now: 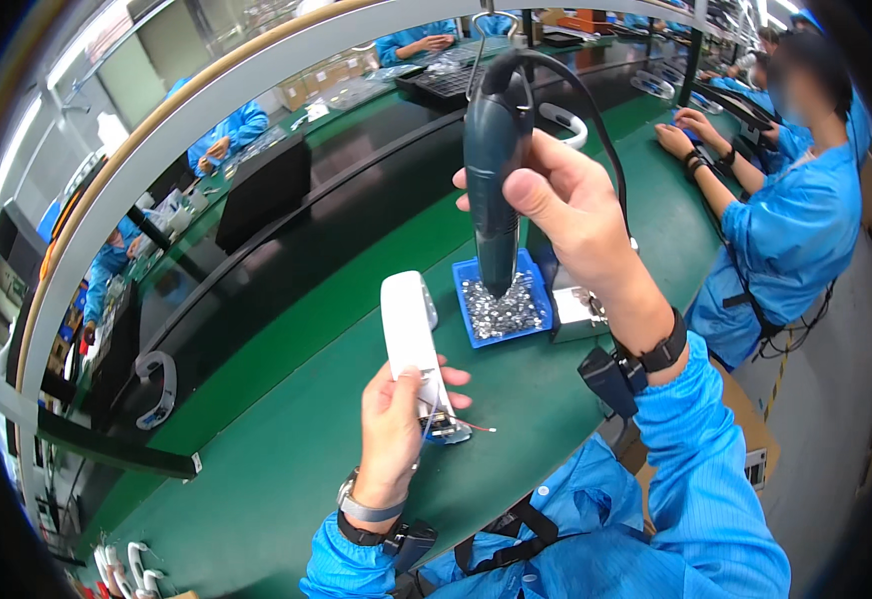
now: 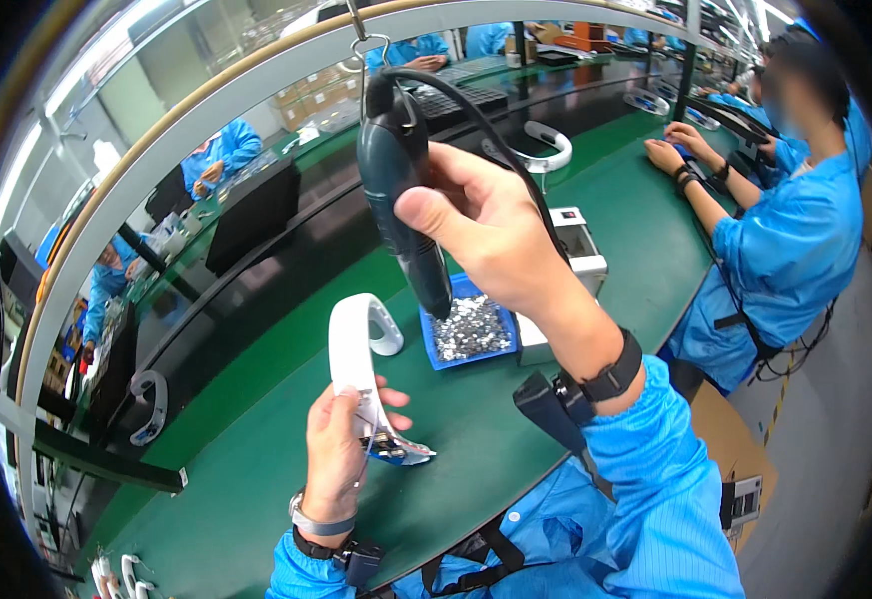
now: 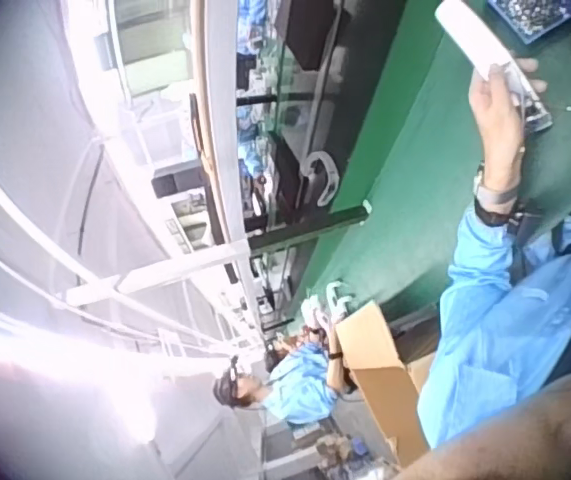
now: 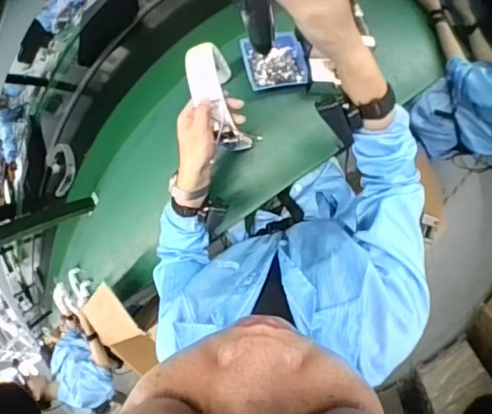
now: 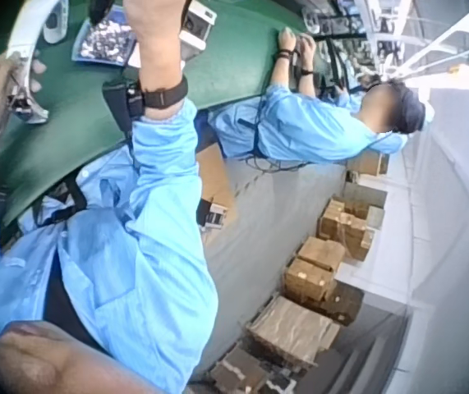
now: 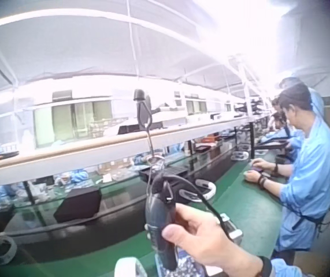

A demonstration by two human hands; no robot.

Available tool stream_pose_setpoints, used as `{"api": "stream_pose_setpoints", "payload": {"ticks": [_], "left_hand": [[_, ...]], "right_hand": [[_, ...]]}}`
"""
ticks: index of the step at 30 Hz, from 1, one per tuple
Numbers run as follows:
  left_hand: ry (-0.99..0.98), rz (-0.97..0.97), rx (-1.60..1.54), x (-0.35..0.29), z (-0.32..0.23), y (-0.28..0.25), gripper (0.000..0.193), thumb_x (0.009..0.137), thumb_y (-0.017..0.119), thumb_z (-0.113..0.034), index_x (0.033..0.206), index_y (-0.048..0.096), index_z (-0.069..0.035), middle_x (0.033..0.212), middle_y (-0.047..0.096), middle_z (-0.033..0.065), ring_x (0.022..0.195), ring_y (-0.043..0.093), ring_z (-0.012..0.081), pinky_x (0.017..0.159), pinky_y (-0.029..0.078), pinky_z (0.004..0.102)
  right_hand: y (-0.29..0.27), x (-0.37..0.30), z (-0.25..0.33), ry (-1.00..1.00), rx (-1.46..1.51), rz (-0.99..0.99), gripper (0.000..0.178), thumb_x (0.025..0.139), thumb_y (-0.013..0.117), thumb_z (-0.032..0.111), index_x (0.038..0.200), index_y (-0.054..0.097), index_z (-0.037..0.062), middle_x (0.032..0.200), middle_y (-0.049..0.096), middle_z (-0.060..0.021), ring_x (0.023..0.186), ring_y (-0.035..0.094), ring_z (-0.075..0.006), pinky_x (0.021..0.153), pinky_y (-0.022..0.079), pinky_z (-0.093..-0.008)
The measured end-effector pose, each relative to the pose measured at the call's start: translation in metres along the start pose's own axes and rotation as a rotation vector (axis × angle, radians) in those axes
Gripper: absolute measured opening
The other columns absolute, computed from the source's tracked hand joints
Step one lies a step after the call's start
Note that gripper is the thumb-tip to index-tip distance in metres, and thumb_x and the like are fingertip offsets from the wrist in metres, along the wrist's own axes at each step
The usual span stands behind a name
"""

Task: Assembling plastic product housings using electronic components and pneumatic tools at a factory workstation.

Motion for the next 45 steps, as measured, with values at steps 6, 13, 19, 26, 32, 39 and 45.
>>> {"api": "stream_pose_setpoints", "payload": {"ticks": [6, 13, 19, 26, 32, 39, 45], "left_hand": [[-0.077, 0.147, -0.04, 0.004, -0.001, 0.004, 0.036, 0.101, 0.035, -0.017, 0.119, 0.054, 0.007, 0.097, 0.069, 0.022, 0.078, 0.07, 0.0254, 0.068, 0.06, 0.0359], [-0.02, 0.139, 0.036, 0.008, 0.011, 0.016, 0.037, 0.102, 0.036, -0.019, 0.119, 0.055, 0.007, 0.093, 0.07, 0.0196, 0.074, 0.07, 0.0244, 0.064, 0.058, 0.0331], [0.066, 0.036, 0.005, 0.011, 0.014, 0.028, 0.037, 0.103, 0.035, -0.02, 0.118, 0.056, 0.007, 0.091, 0.07, 0.019, 0.073, 0.07, 0.024, 0.064, 0.058, 0.0326], [0.072, 0.023, 0.023, 0.01, 0.013, 0.027, 0.038, 0.103, 0.03, -0.018, 0.119, 0.054, 0.007, 0.09, 0.069, 0.0191, 0.073, 0.069, 0.0253, 0.064, 0.058, 0.0341], [0.049, 0.017, 0.005, 0.01, 0.013, 0.027, 0.039, 0.102, 0.029, -0.016, 0.119, 0.054, 0.008, 0.09, 0.069, 0.0195, 0.073, 0.069, 0.0252, 0.065, 0.058, 0.0349], [0.059, 0.021, 0.013, 0.012, 0.009, 0.027, 0.039, 0.102, 0.029, -0.016, 0.119, 0.054, 0.008, 0.09, 0.069, 0.0194, 0.074, 0.069, 0.0254, 0.065, 0.058, 0.0347], [0.053, 0.034, -0.008, 0.013, 0.01, 0.029, 0.039, 0.102, 0.03, -0.018, 0.12, 0.054, 0.008, 0.09, 0.069, 0.0188, 0.075, 0.069, 0.0247, 0.065, 0.057, 0.0333]], "right_hand": [[-0.06, -0.027, 0.015, 0.144, -0.183, -0.148, 0.041, 0.085, 0.071, 0.019, 0.119, 0.059, -0.0001, 0.094, 0.059, -0.0036, 0.076, 0.063, -0.0118, 0.072, 0.054, -0.0256], [-0.08, -0.079, 0.0, -0.039, -0.161, -0.519, 0.036, 0.086, 0.07, 0.006, 0.117, 0.053, -0.0003, 0.086, 0.063, -0.0038, 0.068, 0.06, -0.0099, 0.063, 0.049, -0.0239], [-0.084, -0.104, -0.019, -0.087, -0.237, -0.585, 0.044, 0.085, 0.067, -0.002, 0.126, 0.048, 0.0001, 0.081, 0.06, -0.0028, 0.062, 0.057, -0.0083, 0.057, 0.046, -0.0229], [-0.091, -0.115, -0.033, -0.17, -0.223, -0.593, 0.045, 0.084, 0.068, -0.006, 0.124, 0.05, 0.0009, 0.076, 0.06, -0.0009, 0.059, 0.056, -0.0055, 0.053, 0.045, -0.0211], [-0.097, -0.12, -0.032, -0.128, -0.221, -0.6, 0.044, 0.083, 0.071, 0.0, 0.122, 0.05, 0.0021, 0.086, 0.065, -0.0058, 0.063, 0.059, -0.0078, 0.054, 0.05, -0.0224], [-0.094, -0.114, -0.034, -0.171, -0.224, -0.562, 0.043, 0.084, 0.07, -0.001, 0.121, 0.049, 0.0024, 0.086, 0.065, -0.0064, 0.061, 0.06, -0.0084, 0.053, 0.049, -0.0222], [-0.094, -0.11, -0.038, -0.113, -0.177, -0.565, 0.043, 0.084, 0.07, -0.002, 0.121, 0.051, 0.0022, 0.087, 0.064, -0.0061, 0.062, 0.059, -0.0085, 0.052, 0.049, -0.0228]]}}
Point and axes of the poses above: each hand's wrist, its own x-axis towards the middle knuckle, its own y-axis out of the palm, z = x × y, the point moved 5 cm from there along x, towards the middle knuckle
